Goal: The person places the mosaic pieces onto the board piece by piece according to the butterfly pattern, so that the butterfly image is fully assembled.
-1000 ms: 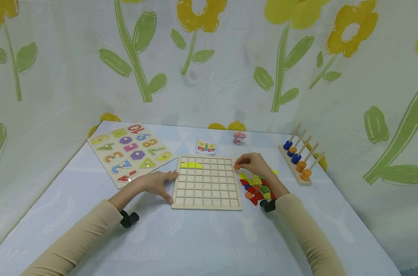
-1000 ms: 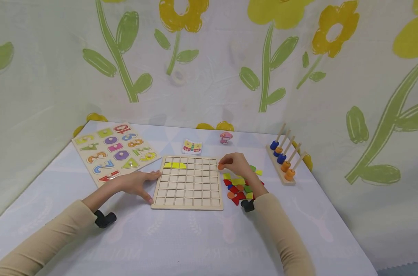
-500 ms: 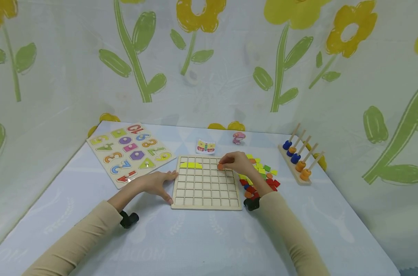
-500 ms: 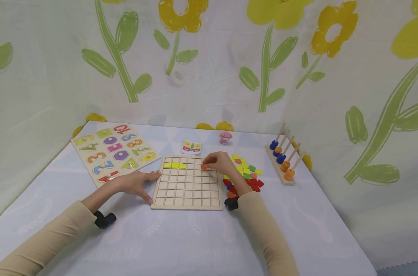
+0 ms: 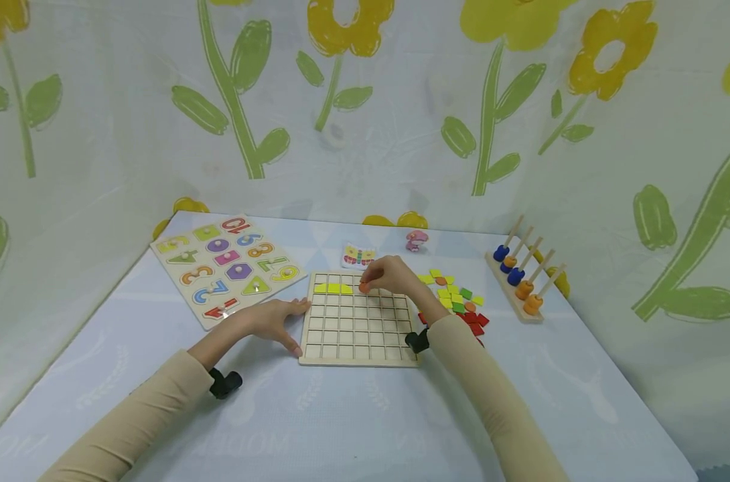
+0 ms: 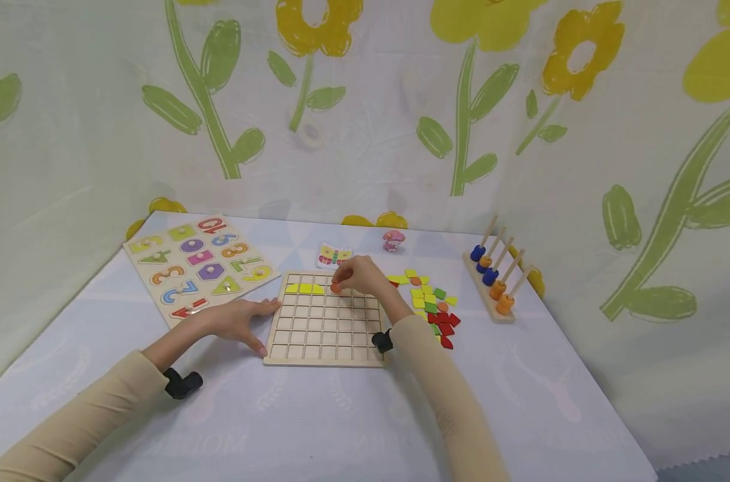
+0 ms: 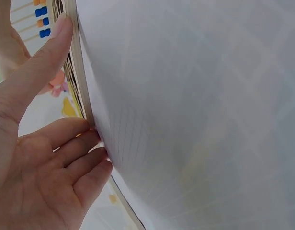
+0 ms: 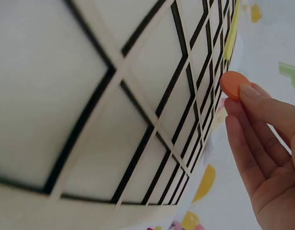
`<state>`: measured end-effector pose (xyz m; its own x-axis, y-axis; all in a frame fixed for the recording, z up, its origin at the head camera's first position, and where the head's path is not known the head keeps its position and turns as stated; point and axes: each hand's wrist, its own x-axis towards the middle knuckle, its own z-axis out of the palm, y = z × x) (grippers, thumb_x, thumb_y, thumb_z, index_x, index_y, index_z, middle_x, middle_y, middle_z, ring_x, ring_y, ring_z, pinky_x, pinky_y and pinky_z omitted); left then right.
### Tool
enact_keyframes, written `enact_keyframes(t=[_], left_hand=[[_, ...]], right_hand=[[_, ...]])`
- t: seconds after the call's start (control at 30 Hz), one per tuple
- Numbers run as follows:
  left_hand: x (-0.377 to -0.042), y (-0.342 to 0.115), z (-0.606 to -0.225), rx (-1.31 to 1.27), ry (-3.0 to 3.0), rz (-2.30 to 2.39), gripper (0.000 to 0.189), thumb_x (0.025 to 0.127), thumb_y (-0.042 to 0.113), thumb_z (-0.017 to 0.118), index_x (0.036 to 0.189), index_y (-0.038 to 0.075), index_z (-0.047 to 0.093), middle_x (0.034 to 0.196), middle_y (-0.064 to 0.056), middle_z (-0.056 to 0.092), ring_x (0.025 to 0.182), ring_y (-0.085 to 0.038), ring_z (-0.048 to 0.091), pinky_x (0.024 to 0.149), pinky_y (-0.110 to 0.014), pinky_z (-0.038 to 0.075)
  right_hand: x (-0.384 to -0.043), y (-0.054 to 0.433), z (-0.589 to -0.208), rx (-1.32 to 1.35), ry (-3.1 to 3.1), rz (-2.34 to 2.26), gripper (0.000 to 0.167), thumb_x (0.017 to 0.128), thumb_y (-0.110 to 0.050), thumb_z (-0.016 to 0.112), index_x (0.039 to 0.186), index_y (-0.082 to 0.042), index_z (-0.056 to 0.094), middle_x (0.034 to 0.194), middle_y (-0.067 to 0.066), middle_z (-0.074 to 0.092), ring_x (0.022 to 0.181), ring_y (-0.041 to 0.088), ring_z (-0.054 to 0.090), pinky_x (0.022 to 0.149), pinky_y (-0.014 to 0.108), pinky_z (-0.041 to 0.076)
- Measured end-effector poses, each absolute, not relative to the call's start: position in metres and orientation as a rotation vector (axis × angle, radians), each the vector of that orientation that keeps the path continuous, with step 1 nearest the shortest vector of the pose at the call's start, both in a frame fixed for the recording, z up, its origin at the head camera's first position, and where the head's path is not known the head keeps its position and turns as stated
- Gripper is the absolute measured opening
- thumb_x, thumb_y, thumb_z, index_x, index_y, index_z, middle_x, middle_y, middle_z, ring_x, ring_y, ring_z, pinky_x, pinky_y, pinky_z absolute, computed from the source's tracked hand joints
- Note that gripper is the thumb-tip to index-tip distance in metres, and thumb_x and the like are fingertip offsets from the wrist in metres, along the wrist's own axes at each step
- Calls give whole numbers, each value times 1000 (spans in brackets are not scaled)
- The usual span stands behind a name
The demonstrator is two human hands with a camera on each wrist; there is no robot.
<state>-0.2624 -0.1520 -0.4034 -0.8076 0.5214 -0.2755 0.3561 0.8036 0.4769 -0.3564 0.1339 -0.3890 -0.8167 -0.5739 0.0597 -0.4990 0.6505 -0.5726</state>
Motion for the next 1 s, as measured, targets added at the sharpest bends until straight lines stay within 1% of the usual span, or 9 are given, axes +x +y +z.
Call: enact_keyframes(t=[0.17, 0.37, 0.47, 0.7, 0.83, 1.0], left_hand=[[-262, -152, -404, 665, 2591, 584, 105, 66, 42, 86, 149, 4, 34, 156, -14, 26, 143, -34, 23, 115, -48, 22], [-261, -152, -402, 675, 2594, 579, 105, 66, 42, 86, 149, 3, 34, 155, -15, 26, 142, -34, 24, 115, -49, 22], [-261, -151, -401, 679, 2593, 582, 105, 67, 42, 86, 148, 2, 34, 155, -15, 26, 142, -35, 24, 115, -49, 22], [-262, -150, -401, 681, 2601, 568, 105, 66, 41, 87, 148, 2, 34, 155, -16, 26, 142, -34, 24, 115, -48, 22], [-263, -151, -402, 671, 2597, 574, 105, 66, 41, 87, 148, 2, 34, 155, -16, 26, 142, -34, 24, 115, -48, 21], [-261, -151, -401, 669, 2596, 578, 105, 66, 41, 87, 149, 3, 34, 155, -15, 26, 142, -34, 23, 115, -48, 21]], right_hand=[[-361, 126, -392, -882, 2717, -844, 6, 85, -10, 74, 90, -7, 74, 83, -1, 71, 76, 11, 65, 70, 25, 54], [-361, 121, -393, -802, 2755, -806, 4, 85, -9, 74, 87, -7, 76, 79, -2, 71, 72, 12, 64, 65, 24, 54], [-360, 121, -394, -772, 2786, -772, 5, 85, -11, 74, 87, -8, 78, 81, -1, 72, 75, 13, 64, 66, 24, 54], [-356, 122, -394, -718, 2803, -722, 12, 85, -13, 75, 95, -8, 78, 88, 1, 73, 85, 16, 65, 74, 28, 55], [-355, 122, -392, -716, 2803, -726, 16, 85, -12, 75, 99, -7, 77, 88, 1, 73, 82, 15, 64, 75, 28, 55], [-354, 128, -393, -805, 2790, -748, 16, 85, -12, 75, 99, -7, 76, 90, 2, 72, 81, 14, 66, 74, 26, 55]])
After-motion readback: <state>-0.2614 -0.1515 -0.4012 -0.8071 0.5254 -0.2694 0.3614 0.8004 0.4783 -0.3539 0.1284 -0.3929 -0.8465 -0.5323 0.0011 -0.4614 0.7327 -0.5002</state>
